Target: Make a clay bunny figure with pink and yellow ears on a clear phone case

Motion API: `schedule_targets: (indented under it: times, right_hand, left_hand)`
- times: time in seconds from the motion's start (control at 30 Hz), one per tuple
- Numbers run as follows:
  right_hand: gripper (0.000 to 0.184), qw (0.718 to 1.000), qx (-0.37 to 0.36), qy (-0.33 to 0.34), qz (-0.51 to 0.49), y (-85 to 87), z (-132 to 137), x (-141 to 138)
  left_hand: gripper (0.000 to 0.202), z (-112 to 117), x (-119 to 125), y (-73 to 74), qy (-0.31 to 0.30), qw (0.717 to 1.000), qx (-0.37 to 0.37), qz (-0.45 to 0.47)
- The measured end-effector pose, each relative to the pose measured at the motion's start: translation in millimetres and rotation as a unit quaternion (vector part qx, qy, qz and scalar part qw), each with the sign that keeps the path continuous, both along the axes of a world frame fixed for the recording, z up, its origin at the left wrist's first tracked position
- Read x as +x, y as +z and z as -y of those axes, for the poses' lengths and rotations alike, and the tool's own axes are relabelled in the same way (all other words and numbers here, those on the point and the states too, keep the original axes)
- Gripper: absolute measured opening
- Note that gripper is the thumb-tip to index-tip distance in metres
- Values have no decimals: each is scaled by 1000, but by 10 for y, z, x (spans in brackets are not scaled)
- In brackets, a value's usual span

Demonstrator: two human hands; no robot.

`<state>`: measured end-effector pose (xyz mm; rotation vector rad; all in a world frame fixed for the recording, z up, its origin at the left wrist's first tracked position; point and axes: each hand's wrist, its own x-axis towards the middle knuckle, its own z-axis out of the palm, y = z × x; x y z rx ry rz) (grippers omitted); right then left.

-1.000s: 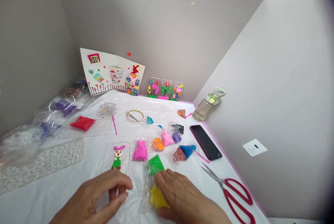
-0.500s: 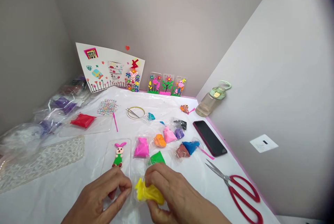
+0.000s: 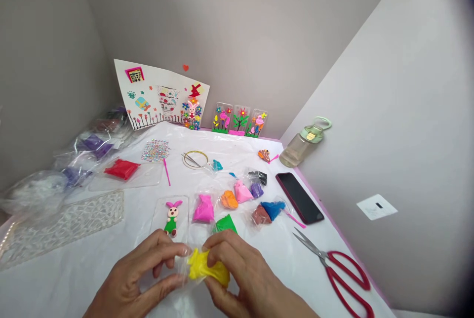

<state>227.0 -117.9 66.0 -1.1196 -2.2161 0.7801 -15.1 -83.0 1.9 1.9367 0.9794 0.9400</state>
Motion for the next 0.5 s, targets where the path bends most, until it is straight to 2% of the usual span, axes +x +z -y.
schedule_targets:
  times: [0.1, 0.27, 0.5]
  right_hand:
    - [31, 1000, -11, 1, 7, -49, 12, -8]
    - [30, 999, -17, -18, -24, -193, 20, -42]
    - [25, 997, 24, -20, -75, -339, 0, -110]
  left_hand:
    - [33, 56, 36, -49, -6, 998, 59, -14]
    - [27, 98, 118, 35, 29, 989, 134, -51]
    - [21, 6, 117, 228, -60, 963, 231, -125]
